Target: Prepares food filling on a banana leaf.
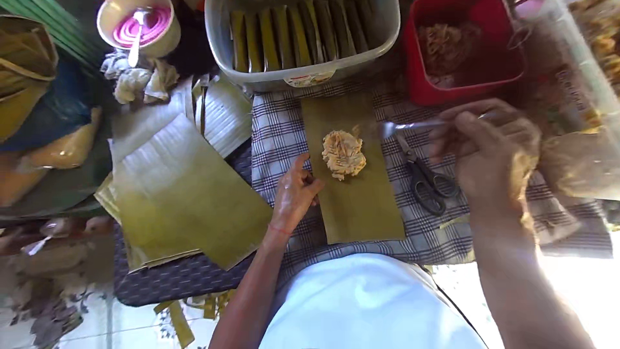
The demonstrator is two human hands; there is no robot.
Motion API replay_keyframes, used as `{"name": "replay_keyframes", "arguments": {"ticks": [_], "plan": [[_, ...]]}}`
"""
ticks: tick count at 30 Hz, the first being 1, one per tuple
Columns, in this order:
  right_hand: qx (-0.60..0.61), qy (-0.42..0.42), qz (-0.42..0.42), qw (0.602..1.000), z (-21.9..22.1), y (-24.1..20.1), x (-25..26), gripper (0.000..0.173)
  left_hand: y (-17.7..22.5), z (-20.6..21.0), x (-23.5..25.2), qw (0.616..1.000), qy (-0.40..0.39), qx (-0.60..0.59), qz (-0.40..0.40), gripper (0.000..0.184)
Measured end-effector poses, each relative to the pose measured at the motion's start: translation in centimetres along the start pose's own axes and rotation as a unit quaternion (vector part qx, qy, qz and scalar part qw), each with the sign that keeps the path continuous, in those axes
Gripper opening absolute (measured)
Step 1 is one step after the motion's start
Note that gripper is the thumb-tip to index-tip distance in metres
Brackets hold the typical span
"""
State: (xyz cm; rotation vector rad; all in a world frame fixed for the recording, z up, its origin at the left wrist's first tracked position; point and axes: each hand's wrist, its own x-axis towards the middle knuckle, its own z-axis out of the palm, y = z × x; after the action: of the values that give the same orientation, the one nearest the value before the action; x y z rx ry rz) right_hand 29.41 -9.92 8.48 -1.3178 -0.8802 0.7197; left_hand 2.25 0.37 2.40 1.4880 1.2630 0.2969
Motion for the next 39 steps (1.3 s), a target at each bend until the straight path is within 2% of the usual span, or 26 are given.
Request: {"name": "replay_keyframes", "arguments": {"ticks": [2,5,9,11,18,24,28,32,36,37,39], "plan": [[-0.009,-0.034,0.038,0.999,1.0,1.6,-1.3,0.018,0.1,0.0,0.0,1.000,-0.005,-0.003,0.000,0.061],[-0.046,-0.057,0.046,0.996,0.7,2.1,-1.7,0.021,0.3,0.0,0.1,1.000,-0.006,-0.005,-0.001,0.062],[-0.104,-0.031,0.007,0.994,0.2,0.0,-1.0,0.019,0.5,0.0,0.0,1.000,-0.006,-0.008,0.001,0.063],[-0.095,-0.015,-0.004,0.995,0.5,-0.1,-0.8,0.020,0.5,0.0,0.0,1.000,-0.007,-0.005,0.005,0.062],[-0.014,-0.026,0.075,0.997,1.1,2.5,-1.6,0.022,0.1,0.0,0.1,1.000,-0.010,-0.015,0.020,0.063],[-0.062,0.008,0.054,0.997,-0.3,0.7,-0.9,0.023,0.3,0.0,0.1,1.000,-0.010,-0.014,0.017,0.064],[0.020,0.052,0.006,0.998,-0.7,0.6,-0.1,0.027,0.5,0.0,-0.1,1.000,-0.011,-0.015,0.019,0.064],[0.125,0.104,-0.034,0.986,-0.9,1.2,2.1,0.044,0.8,0.0,-0.1,1.000,-0.008,-0.006,0.011,0.063],[0.217,0.137,-0.007,0.966,-1.1,2.6,3.7,0.036,1.2,0.0,-0.3,1.000,-0.011,0.011,0.010,0.061],[0.216,0.150,0.007,0.965,-0.7,2.4,3.5,0.038,1.3,0.0,-0.3,1.000,-0.011,0.017,0.011,0.062],[0.169,0.148,0.018,0.974,0.1,2.0,2.1,0.056,1.4,0.0,-0.4,1.000,-0.010,0.023,0.016,0.062]]}}
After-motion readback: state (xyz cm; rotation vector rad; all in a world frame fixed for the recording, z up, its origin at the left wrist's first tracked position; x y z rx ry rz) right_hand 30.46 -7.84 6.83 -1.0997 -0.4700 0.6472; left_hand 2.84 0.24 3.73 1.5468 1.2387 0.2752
